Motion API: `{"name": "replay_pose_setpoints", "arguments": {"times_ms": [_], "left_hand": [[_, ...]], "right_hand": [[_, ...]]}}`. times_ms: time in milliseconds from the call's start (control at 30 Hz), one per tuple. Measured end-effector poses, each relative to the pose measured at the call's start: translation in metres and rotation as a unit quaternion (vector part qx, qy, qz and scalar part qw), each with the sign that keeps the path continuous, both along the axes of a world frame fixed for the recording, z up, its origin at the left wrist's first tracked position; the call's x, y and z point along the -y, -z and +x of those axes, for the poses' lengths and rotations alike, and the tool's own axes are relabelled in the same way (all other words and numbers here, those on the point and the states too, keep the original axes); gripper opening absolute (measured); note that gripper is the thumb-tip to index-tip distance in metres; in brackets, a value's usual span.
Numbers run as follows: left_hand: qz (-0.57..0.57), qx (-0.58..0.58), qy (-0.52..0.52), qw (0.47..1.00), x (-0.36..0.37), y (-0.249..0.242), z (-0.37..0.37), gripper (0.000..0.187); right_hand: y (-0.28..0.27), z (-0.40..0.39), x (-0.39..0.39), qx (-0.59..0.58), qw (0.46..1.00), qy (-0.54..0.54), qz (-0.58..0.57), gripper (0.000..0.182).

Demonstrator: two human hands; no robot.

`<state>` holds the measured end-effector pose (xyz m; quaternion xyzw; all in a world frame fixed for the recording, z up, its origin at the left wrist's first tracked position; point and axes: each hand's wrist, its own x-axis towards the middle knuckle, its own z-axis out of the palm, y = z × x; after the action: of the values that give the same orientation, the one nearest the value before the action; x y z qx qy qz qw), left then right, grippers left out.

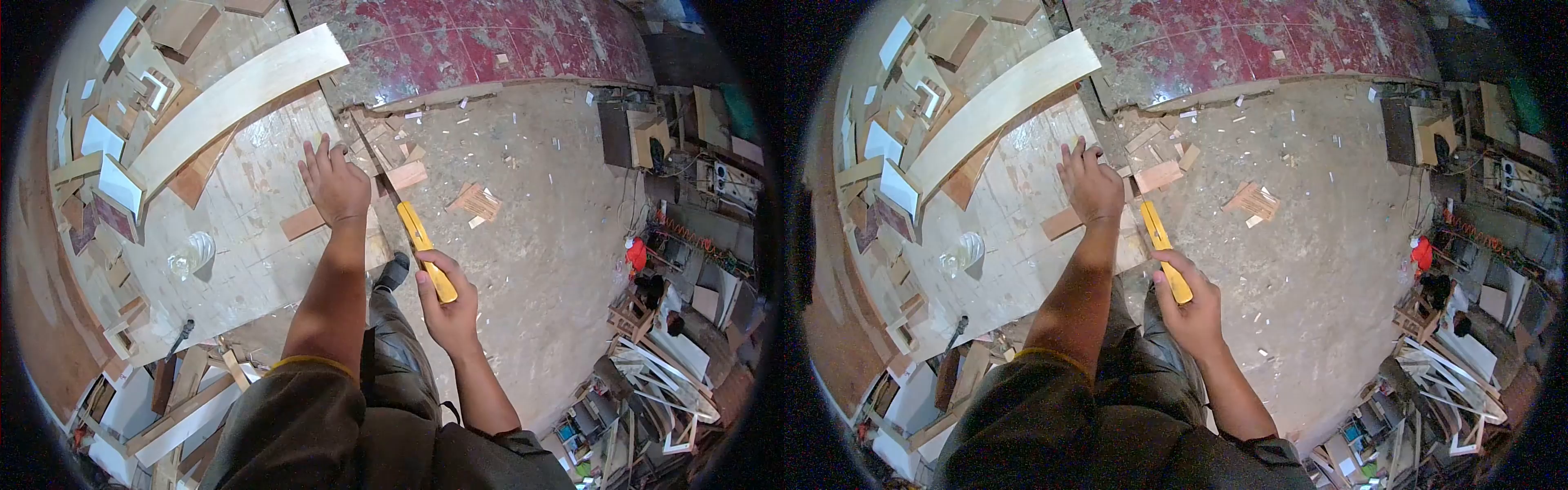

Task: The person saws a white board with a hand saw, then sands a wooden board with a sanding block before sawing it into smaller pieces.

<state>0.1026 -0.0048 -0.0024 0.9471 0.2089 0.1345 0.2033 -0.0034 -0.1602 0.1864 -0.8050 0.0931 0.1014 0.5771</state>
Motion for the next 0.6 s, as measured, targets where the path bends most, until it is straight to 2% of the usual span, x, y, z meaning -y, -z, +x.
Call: {"name": "replay_pose_setpoints", "arguments": {"times_ms": [167, 300, 400, 500, 600], "left_hand": [[0.01, -0.016, -0.007, 1.0, 0.002, 0.0, 0.002, 0.027], [0.018, -0.02, -0.003, 1.0, 0.003, 0.0, 0.001, 0.026], [0.017, -0.031, -0.004, 0.999, 0.004, -0.001, 0.0, 0.026], [0.023, -0.043, -0.007, 0.999, 0.003, -0.003, 0.002, 0.027], [0.027, -0.047, -0.003, 0.999, 0.004, 0.0, 0.001, 0.027]], "right_hand": [[0.006, -0.033, 0.007, 0.036, 0.997, -0.008, -0.065, 0.027], [-0.026, -0.065, 0.025, 0.042, 0.997, -0.002, -0.07, 0.029], [-0.041, -0.065, 0.037, 0.006, 0.997, 0.002, -0.075, 0.028], [-0.048, -0.047, 0.033, 0.035, 0.995, 0.026, -0.085, 0.026], [-0.058, -0.036, 0.036, -0.005, 0.997, 0.019, -0.071, 0.023]]}}
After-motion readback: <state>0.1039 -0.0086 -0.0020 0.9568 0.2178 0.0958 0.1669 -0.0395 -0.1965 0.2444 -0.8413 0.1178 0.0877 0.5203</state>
